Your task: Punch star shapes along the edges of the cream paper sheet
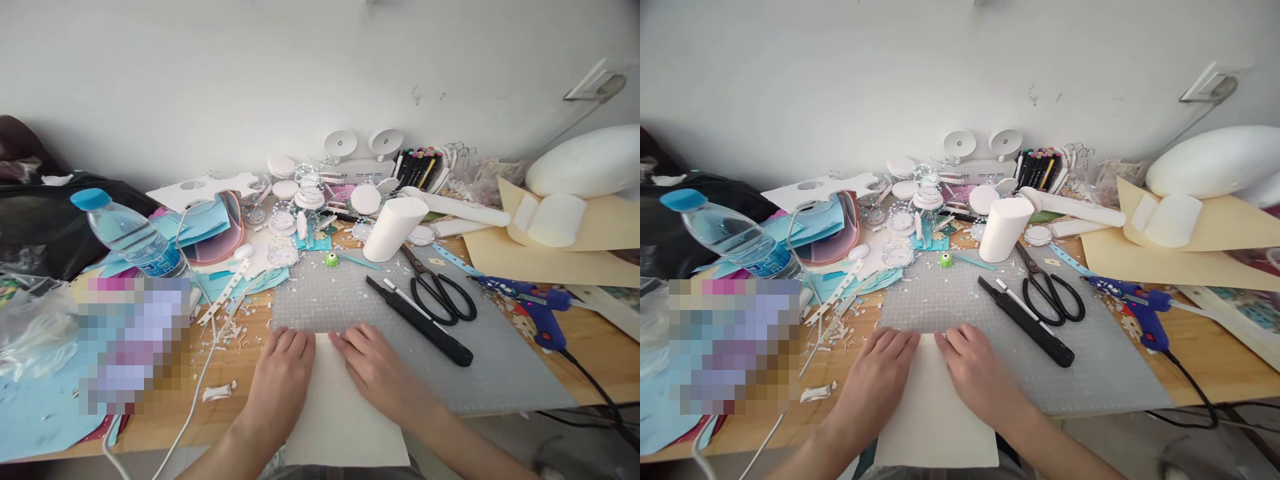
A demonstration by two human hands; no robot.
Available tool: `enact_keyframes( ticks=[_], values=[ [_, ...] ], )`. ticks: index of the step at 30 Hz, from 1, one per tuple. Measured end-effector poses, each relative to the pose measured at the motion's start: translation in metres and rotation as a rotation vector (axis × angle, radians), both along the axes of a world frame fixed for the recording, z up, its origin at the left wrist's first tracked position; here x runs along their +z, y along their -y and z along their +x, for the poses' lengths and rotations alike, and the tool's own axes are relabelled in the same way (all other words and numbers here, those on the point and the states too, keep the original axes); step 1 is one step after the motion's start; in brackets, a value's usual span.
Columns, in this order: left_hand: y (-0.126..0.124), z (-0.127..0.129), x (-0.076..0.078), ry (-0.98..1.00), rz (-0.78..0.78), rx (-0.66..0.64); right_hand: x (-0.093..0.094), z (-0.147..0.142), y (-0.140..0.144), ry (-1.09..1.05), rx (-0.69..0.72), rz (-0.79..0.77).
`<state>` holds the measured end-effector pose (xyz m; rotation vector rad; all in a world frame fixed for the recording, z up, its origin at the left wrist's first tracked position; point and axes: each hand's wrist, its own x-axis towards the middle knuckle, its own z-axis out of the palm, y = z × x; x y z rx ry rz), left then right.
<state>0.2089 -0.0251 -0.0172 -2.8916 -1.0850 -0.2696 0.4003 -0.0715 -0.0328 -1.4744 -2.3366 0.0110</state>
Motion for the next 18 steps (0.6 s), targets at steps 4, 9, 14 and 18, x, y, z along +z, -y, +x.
enact_keyframes(
  ticks=[4, 9, 14, 18],
  values=[
    [0.026, 0.017, -0.009, 0.018, 0.109, 0.151, 0.0, -0.008, 0.01, 0.024, -0.088, 0.035],
    [0.042, 0.025, -0.021, 0.008, 0.161, 0.183, -0.006, 0.001, 0.014, 0.01, 0.014, 0.067],
    [0.041, 0.02, -0.023, 0.005, 0.135, 0.172, -0.003, 0.013, 0.019, 0.016, 0.027, 0.018],
    [0.041, 0.017, -0.023, -0.025, 0.195, 0.152, -0.005, 0.024, 0.025, -0.02, -0.029, 0.011]
  ],
)
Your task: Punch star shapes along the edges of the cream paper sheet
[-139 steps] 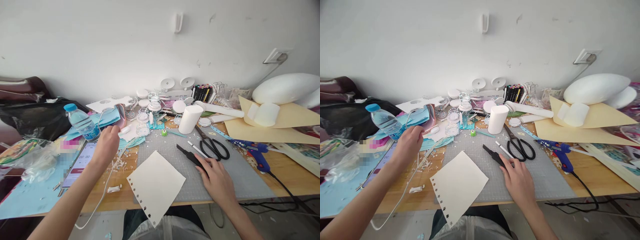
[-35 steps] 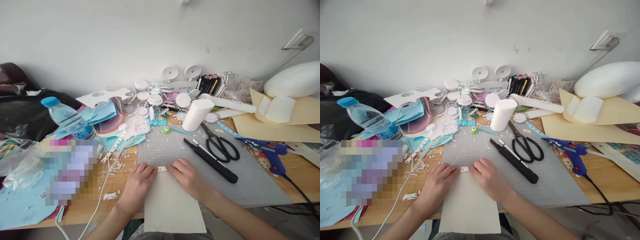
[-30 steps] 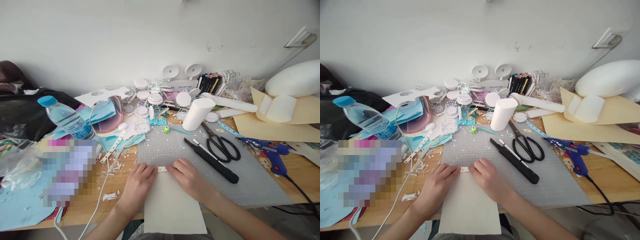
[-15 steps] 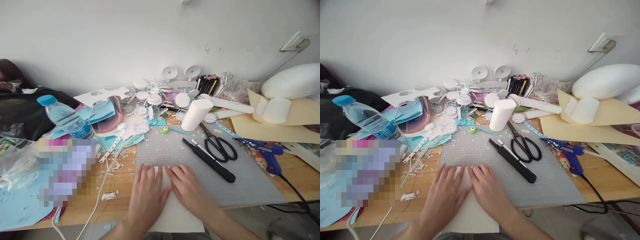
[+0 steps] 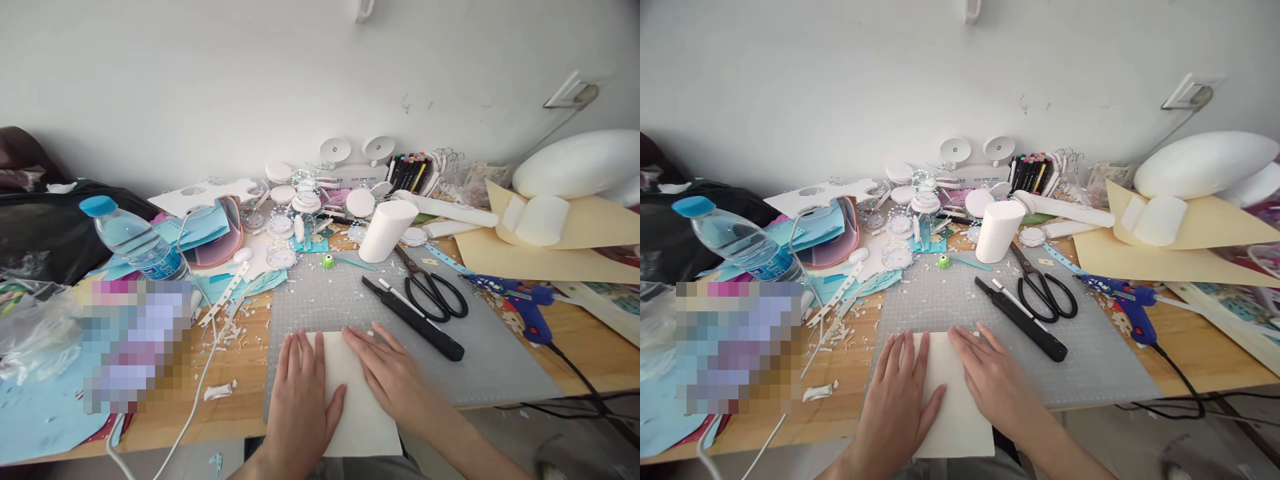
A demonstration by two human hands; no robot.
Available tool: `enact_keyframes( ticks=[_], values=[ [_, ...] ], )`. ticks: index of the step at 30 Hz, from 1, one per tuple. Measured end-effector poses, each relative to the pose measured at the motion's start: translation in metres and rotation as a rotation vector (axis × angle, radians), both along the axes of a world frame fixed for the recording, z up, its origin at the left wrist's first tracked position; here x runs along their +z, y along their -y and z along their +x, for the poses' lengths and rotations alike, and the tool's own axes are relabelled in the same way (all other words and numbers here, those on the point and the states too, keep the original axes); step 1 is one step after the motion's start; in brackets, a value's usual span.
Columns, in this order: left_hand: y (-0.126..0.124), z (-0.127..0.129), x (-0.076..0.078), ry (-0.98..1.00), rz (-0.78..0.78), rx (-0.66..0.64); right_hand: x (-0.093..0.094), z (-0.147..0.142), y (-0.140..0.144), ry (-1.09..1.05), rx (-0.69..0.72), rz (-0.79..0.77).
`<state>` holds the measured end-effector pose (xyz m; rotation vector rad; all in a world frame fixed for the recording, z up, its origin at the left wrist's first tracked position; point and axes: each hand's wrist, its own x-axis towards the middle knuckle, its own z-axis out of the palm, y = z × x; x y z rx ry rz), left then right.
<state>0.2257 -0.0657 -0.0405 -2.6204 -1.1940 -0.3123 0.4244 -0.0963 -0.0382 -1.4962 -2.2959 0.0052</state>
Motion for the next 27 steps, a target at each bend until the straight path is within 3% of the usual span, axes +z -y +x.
enact_keyframes(
  ticks=[5, 9, 17, 27],
  values=[
    [0.001, -0.002, -0.001, -0.014, 0.074, -0.023, -0.01, 0.014, -0.005, -0.062, -0.059, 0.1],
    [0.001, -0.003, -0.001, -0.014, 0.105, -0.02, -0.004, 0.015, -0.017, -0.008, -0.109, 0.135],
    [-0.001, -0.004, -0.002, 0.005, 0.099, -0.036, 0.006, 0.014, -0.014, 0.074, 0.035, 0.238],
    [-0.007, 0.001, 0.014, -0.038, 0.105, -0.068, 0.004, 0.014, -0.007, 0.143, 0.021, 0.142]
  ],
)
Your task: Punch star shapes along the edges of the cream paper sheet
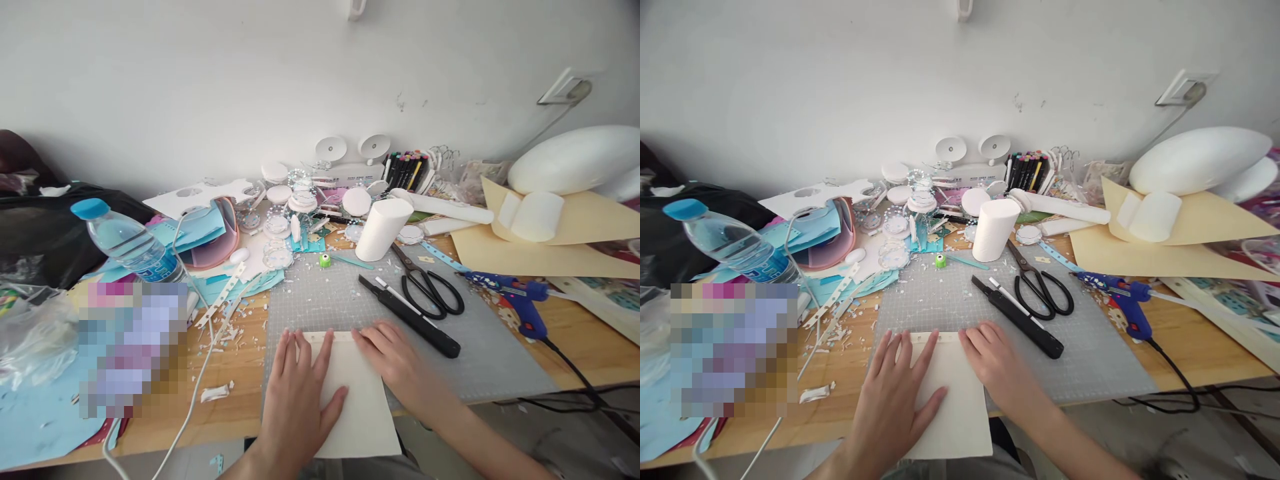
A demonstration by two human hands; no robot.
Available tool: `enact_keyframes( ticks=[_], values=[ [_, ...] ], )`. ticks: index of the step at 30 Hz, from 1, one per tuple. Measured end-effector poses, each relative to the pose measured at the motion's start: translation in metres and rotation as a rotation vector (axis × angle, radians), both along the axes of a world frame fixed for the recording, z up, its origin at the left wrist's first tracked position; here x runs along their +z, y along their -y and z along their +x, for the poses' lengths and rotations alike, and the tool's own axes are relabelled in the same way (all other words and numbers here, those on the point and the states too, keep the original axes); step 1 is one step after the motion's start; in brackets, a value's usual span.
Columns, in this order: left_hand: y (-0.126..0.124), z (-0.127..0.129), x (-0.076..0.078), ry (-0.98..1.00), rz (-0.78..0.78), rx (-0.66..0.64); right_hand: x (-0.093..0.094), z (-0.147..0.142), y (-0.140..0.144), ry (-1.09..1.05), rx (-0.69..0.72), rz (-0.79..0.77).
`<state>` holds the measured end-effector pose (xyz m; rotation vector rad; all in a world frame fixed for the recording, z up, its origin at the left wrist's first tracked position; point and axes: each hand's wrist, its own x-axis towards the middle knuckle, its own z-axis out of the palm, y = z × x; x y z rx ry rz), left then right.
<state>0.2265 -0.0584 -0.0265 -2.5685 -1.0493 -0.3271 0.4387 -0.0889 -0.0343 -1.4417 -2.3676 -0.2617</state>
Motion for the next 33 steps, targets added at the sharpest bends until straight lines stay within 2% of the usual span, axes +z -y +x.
enact_keyframes(
  ticks=[4, 8, 12, 14, 18, 23, 29, 33],
  values=[
    [-0.005, 0.006, 0.006, 0.003, -0.008, -0.001, -0.002, -0.002, 0.005, 0.023, -0.039, 0.003],
    [-0.006, 0.013, 0.003, 0.029, -0.02, -0.043, -0.004, -0.012, 0.003, -0.011, -0.086, 0.042],
    [-0.001, 0.019, -0.007, 0.088, -0.056, -0.106, -0.004, -0.017, 0.003, -0.05, 0.01, 0.016],
    [0.001, 0.018, -0.011, 0.108, -0.078, -0.076, -0.004, -0.012, 0.006, -0.025, 0.039, -0.049],
    [0.005, 0.009, -0.015, 0.099, -0.102, -0.063, -0.008, 0.006, 0.015, -0.009, 0.008, -0.163],
    [0.007, -0.002, -0.015, 0.095, -0.109, -0.07, -0.014, 0.015, 0.021, -0.106, -0.038, -0.161],
    [-0.008, -0.003, -0.005, 0.106, -0.166, -0.039, 0.0, 0.003, 0.029, -0.195, 0.006, -0.144],
    [-0.023, -0.004, -0.005, 0.062, -0.216, -0.051, 0.007, -0.014, 0.043, -0.172, 0.088, -0.144]
  ],
)
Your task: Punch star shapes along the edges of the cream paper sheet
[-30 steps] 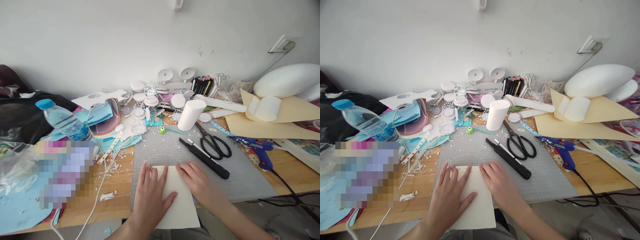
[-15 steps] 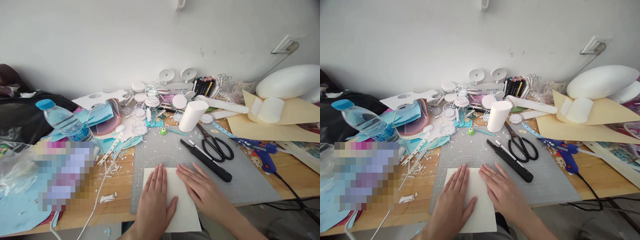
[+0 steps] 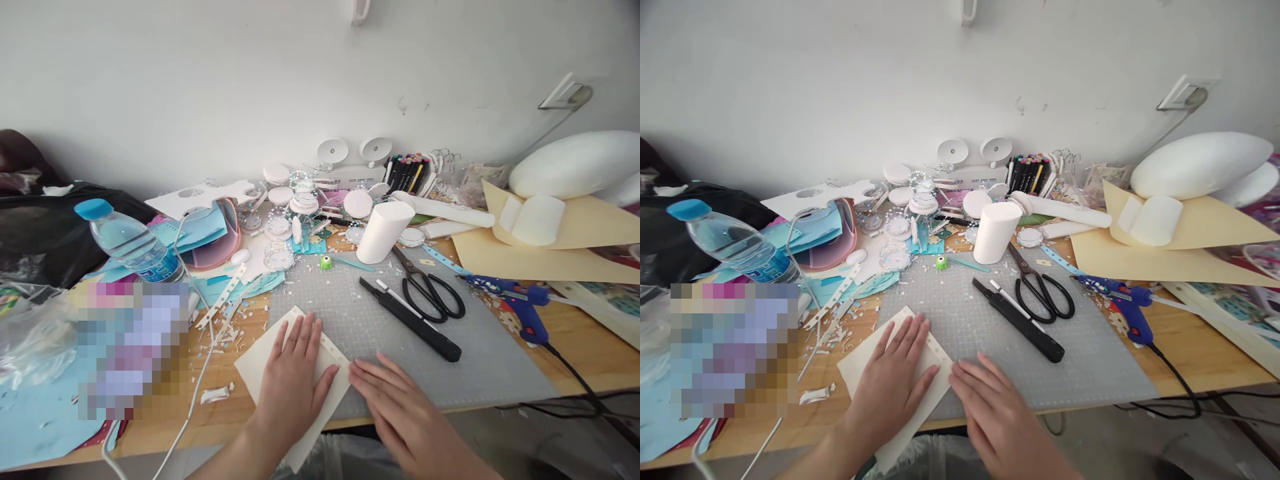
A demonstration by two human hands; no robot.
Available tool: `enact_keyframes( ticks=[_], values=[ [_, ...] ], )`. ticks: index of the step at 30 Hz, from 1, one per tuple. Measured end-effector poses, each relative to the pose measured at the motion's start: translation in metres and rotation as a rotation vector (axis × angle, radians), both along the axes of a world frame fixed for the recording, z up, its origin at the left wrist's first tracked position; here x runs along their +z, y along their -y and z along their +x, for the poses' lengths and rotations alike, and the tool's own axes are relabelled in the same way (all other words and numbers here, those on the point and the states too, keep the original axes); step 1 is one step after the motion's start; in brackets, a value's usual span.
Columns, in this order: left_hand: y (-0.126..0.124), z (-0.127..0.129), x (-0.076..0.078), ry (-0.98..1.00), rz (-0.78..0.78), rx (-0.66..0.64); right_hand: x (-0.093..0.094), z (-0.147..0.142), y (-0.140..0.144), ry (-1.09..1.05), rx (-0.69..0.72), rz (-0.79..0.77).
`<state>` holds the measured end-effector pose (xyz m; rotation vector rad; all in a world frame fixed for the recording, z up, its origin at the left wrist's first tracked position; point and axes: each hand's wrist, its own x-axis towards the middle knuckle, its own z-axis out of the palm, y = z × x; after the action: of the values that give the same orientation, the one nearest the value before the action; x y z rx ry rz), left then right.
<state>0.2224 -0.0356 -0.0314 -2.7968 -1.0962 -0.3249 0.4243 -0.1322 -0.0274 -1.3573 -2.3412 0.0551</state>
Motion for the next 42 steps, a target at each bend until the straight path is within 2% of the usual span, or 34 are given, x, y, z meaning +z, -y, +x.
enact_keyframes(
  ticks=[2, 4, 7, 10, 13, 18, 22, 27, 32, 36, 42],
  values=[
    [-0.003, -0.002, -0.002, -0.004, -0.003, -0.015, -0.001, -0.003, 0.004, 0.006, 0.021, 0.005],
    [-0.004, -0.005, -0.002, -0.001, -0.011, -0.035, -0.005, 0.002, 0.004, -0.025, -0.028, 0.024],
    [-0.004, -0.01, 0.0, -0.002, -0.037, -0.108, -0.012, 0.025, -0.006, -0.096, -0.237, 0.13],
    [-0.003, -0.014, 0.004, -0.006, -0.057, -0.193, -0.017, 0.051, -0.022, -0.045, -0.519, 0.194],
    [-0.003, -0.015, 0.006, 0.017, -0.104, -0.22, -0.02, 0.066, -0.035, 0.06, -0.611, 0.19],
    [-0.005, -0.018, 0.008, 0.022, -0.191, -0.256, -0.021, 0.071, -0.047, 0.172, -0.568, 0.171],
    [-0.007, -0.021, 0.008, 0.055, -0.235, -0.258, -0.016, 0.072, -0.042, 0.093, -0.518, 0.126],
    [-0.006, -0.02, 0.006, 0.06, -0.248, -0.251, 0.0, 0.074, 0.001, -0.078, -0.35, -0.009],
    [-0.006, -0.019, 0.006, 0.057, -0.228, -0.259, 0.01, 0.058, 0.037, -0.051, -0.175, -0.163],
    [-0.007, -0.02, 0.007, 0.071, -0.223, -0.272, 0.006, 0.045, 0.034, -0.04, -0.157, -0.163],
    [-0.007, -0.02, 0.007, 0.046, -0.226, -0.276, -0.001, 0.054, 0.03, -0.006, -0.166, -0.164]
  ],
)
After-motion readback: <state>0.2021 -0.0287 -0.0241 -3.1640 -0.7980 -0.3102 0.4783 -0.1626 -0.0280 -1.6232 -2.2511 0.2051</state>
